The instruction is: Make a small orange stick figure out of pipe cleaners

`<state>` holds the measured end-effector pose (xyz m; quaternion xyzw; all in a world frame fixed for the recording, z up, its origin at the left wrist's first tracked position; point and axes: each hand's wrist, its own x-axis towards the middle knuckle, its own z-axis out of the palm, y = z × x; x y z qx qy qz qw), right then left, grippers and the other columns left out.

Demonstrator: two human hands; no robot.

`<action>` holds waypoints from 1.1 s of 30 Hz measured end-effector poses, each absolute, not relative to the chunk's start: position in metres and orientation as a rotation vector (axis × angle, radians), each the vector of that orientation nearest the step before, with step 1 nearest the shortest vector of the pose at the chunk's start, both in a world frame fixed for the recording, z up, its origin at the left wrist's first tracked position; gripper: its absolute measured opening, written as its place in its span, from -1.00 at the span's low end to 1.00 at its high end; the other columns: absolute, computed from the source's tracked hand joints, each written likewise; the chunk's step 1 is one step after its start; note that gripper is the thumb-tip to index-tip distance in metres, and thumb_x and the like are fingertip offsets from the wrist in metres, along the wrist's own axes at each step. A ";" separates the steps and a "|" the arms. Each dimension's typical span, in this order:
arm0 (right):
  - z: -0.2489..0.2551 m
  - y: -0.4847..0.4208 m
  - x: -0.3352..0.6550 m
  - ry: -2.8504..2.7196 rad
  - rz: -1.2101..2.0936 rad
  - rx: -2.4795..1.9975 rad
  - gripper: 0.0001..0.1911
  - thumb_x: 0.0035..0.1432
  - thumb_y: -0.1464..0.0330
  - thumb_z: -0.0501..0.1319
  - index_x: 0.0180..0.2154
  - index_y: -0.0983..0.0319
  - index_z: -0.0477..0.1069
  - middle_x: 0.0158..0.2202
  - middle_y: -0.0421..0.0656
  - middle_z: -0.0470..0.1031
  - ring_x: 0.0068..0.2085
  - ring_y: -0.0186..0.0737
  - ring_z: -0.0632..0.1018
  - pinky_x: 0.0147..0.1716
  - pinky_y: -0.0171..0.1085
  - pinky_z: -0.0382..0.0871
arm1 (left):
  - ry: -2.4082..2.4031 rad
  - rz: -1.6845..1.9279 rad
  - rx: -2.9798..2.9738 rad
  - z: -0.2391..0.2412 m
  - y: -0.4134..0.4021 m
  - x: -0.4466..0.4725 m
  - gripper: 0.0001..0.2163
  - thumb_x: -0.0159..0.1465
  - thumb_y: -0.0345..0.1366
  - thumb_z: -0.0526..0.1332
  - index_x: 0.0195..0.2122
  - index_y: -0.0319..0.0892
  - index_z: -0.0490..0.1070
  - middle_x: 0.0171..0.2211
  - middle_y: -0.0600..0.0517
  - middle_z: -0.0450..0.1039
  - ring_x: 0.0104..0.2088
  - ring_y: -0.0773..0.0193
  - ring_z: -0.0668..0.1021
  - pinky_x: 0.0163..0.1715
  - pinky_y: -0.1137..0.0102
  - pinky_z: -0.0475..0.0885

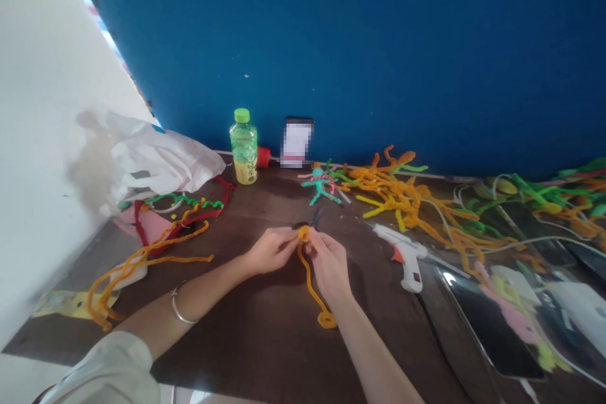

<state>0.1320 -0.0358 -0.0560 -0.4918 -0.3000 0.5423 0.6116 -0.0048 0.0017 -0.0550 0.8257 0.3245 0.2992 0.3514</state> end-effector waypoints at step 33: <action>-0.051 -0.033 0.156 -1.262 1.189 -0.987 -0.97 -0.14 0.36 0.34 -0.51 0.13 0.53 -0.54 -0.24 0.31 -0.46 -0.34 0.35 -0.48 -0.30 0.23 | 0.502 0.550 1.373 -0.052 0.005 -0.012 -0.65 0.15 -0.09 0.12 -0.61 -0.29 0.26 -0.68 0.17 0.06 -0.66 0.52 0.12 -0.65 0.50 -0.01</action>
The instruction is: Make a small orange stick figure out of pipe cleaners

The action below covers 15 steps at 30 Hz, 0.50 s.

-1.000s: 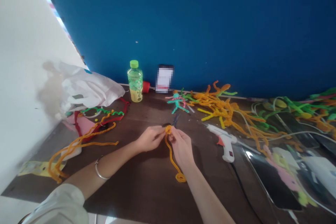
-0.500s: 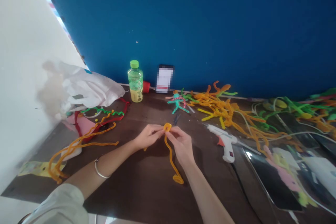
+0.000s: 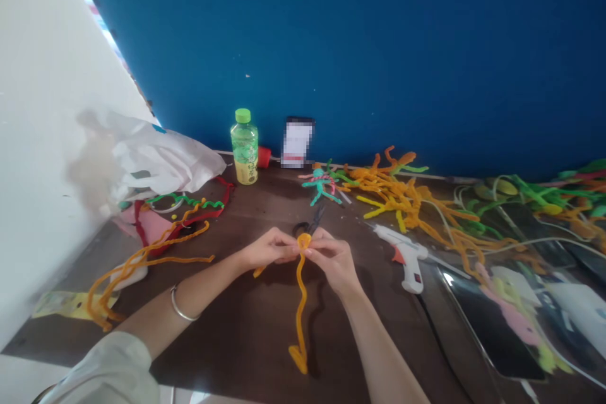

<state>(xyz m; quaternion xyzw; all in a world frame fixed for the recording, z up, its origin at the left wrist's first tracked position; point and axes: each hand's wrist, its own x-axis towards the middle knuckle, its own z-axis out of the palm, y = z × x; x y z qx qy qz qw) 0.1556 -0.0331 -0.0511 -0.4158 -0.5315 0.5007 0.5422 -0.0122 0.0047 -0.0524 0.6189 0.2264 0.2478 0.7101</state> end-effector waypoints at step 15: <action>-0.054 -0.037 0.138 -1.062 1.190 -0.949 -0.90 -0.05 0.37 0.28 -0.53 0.21 0.38 -0.49 -0.26 0.30 -0.44 -0.37 0.30 -0.42 -0.34 0.17 | 0.539 0.633 1.280 -0.053 0.002 -0.009 -0.67 0.13 -0.12 0.15 -0.60 -0.31 0.27 -0.67 0.16 0.09 -0.67 0.55 0.13 -0.67 0.53 -0.01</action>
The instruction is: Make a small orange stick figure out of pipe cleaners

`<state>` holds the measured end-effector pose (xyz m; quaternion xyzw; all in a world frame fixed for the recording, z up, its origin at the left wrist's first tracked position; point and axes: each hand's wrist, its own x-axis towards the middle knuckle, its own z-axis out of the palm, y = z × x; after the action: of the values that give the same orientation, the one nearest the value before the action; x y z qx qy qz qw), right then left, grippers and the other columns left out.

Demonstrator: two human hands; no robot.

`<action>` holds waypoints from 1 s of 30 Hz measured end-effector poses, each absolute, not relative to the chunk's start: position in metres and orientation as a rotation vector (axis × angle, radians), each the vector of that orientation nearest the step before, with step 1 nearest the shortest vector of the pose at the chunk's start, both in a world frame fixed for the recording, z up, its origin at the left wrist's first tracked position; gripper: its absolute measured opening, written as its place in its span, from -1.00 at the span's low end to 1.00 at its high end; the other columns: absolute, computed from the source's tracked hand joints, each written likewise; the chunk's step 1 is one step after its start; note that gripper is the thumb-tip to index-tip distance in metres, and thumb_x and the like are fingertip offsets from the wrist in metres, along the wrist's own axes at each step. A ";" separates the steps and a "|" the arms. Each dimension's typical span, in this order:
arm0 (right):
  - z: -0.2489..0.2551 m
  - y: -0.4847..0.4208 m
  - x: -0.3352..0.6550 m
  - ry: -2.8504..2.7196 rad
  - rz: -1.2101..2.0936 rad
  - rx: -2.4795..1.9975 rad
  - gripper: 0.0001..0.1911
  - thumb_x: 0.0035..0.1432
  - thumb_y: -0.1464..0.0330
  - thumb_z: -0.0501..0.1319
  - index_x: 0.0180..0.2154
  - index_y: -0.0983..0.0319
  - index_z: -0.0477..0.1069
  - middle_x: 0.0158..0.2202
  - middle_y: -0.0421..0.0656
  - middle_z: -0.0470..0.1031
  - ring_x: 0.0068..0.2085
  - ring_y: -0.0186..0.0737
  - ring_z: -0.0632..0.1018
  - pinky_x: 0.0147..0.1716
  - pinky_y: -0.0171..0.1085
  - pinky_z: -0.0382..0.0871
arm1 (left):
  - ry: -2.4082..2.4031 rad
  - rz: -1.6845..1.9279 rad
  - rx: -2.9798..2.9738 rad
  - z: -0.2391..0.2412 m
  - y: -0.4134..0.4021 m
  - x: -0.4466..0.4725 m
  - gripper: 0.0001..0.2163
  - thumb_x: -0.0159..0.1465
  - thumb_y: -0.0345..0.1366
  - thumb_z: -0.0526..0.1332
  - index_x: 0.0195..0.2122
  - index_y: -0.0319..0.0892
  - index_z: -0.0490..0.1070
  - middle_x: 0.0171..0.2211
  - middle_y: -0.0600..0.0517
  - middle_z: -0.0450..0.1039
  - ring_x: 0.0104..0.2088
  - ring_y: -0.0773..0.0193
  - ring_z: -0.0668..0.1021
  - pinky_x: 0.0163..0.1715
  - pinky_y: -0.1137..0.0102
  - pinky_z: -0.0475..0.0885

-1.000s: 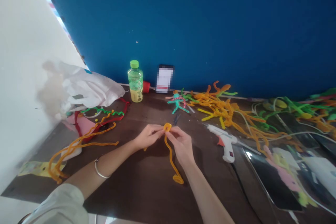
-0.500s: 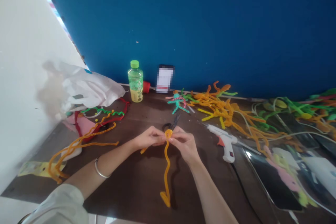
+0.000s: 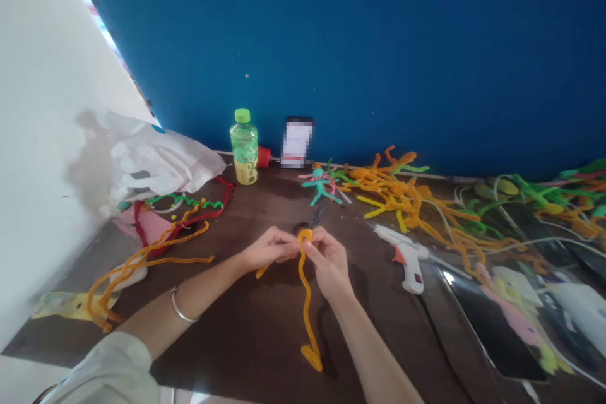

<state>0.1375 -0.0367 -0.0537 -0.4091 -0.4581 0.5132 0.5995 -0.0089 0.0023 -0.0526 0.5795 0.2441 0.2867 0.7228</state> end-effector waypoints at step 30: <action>-0.060 -0.029 0.132 -0.471 1.556 -0.894 -0.80 -0.15 0.27 0.33 -0.56 0.23 0.36 -0.57 -0.29 0.29 -0.54 -0.41 0.25 -0.53 -0.37 0.13 | 0.780 0.909 2.279 -0.062 0.006 -0.010 -0.77 0.28 -0.30 -0.06 -0.27 -0.27 0.36 -0.43 -0.03 0.42 -0.43 0.36 0.44 -0.40 0.48 0.32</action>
<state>0.1316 -0.0288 -0.0601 -0.3855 -0.2032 0.6710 0.5999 -0.0104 0.0055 -0.0625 0.8498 0.2909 0.3390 0.2797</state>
